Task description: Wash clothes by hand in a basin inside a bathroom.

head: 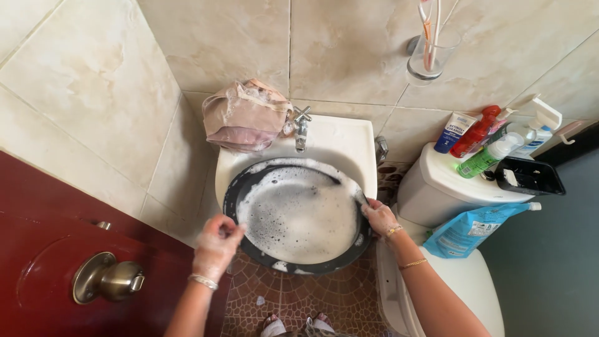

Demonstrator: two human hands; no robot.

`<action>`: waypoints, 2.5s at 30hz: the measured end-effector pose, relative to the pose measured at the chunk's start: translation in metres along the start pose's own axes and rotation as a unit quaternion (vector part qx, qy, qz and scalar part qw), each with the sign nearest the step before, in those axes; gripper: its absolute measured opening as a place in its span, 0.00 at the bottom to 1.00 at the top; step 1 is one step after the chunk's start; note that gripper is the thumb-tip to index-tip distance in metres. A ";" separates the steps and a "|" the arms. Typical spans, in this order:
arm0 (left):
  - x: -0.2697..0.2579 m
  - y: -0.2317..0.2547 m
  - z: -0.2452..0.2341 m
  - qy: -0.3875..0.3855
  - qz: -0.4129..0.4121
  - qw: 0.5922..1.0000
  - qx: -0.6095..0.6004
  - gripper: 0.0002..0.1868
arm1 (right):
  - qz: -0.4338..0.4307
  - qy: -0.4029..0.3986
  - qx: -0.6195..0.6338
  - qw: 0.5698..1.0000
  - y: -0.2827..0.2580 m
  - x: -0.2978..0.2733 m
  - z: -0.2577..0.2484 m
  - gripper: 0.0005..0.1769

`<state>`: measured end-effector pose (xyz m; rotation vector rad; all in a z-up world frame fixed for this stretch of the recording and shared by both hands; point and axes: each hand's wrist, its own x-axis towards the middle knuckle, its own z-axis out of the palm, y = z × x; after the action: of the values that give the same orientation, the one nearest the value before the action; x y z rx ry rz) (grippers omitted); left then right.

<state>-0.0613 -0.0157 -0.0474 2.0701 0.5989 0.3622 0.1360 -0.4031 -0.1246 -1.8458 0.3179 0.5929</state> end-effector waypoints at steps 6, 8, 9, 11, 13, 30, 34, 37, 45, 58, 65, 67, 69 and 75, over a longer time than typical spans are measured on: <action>-0.017 -0.032 0.031 0.065 0.097 0.993 -0.008 0.19 | -0.047 0.073 -0.006 0.996 -0.004 -0.002 0.019 0.32; -0.017 -0.031 0.037 0.076 0.123 0.989 -0.005 0.20 | -0.050 0.080 0.000 0.996 0.000 0.006 0.020 0.32; -0.016 -0.029 0.040 0.089 0.150 0.985 -0.003 0.21 | -0.056 0.085 0.007 0.995 0.002 0.010 0.020 0.33; -0.008 -0.030 0.046 0.094 0.157 0.983 -0.007 0.21 | -0.056 0.093 0.004 0.994 -0.005 0.007 0.026 0.33; 0.001 -0.031 0.054 0.097 0.165 0.981 -0.014 0.22 | -0.057 0.106 0.000 0.993 0.007 0.024 0.025 0.32; 0.061 0.022 0.118 0.092 0.013 0.995 0.030 0.21 | -0.118 0.188 0.049 0.974 0.008 0.232 -0.112 0.29; 0.073 0.065 0.173 -0.126 -0.022 0.988 0.089 0.29 | -0.162 0.148 0.026 0.975 0.030 0.334 -0.119 0.38; 0.077 0.114 0.202 -0.332 0.006 0.817 0.471 0.38 | -0.121 0.100 0.022 0.987 0.008 0.351 -0.107 0.39; 0.076 0.115 0.229 -0.434 -0.111 0.794 0.411 0.50 | -0.110 0.158 -0.094 0.977 0.008 0.374 -0.100 0.25; 0.082 0.082 0.220 -0.431 -0.038 0.805 0.405 0.49 | -0.178 -0.033 -0.046 0.982 -0.097 0.172 -0.130 0.34; 0.103 0.076 0.218 -0.297 0.133 0.863 0.387 0.20 | -0.306 -0.256 -0.330 0.855 -0.139 0.005 -0.016 0.29; 0.111 0.073 0.220 -0.279 0.152 0.863 0.392 0.15 | -0.292 -0.310 -0.306 0.852 -0.153 -0.025 0.014 0.24; 0.112 0.065 0.221 -0.213 0.179 0.894 0.352 0.10 | -0.188 -0.225 -0.488 0.822 -0.171 -0.063 0.039 0.26; 0.107 0.037 0.239 -0.221 0.224 0.867 0.386 0.13 | -0.221 -0.143 -0.448 0.855 -0.170 -0.089 0.045 0.17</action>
<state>0.1513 -0.1420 -0.1410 2.9462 -0.0671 -0.1454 0.1339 -0.3081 0.0477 -2.5446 -0.6986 0.7375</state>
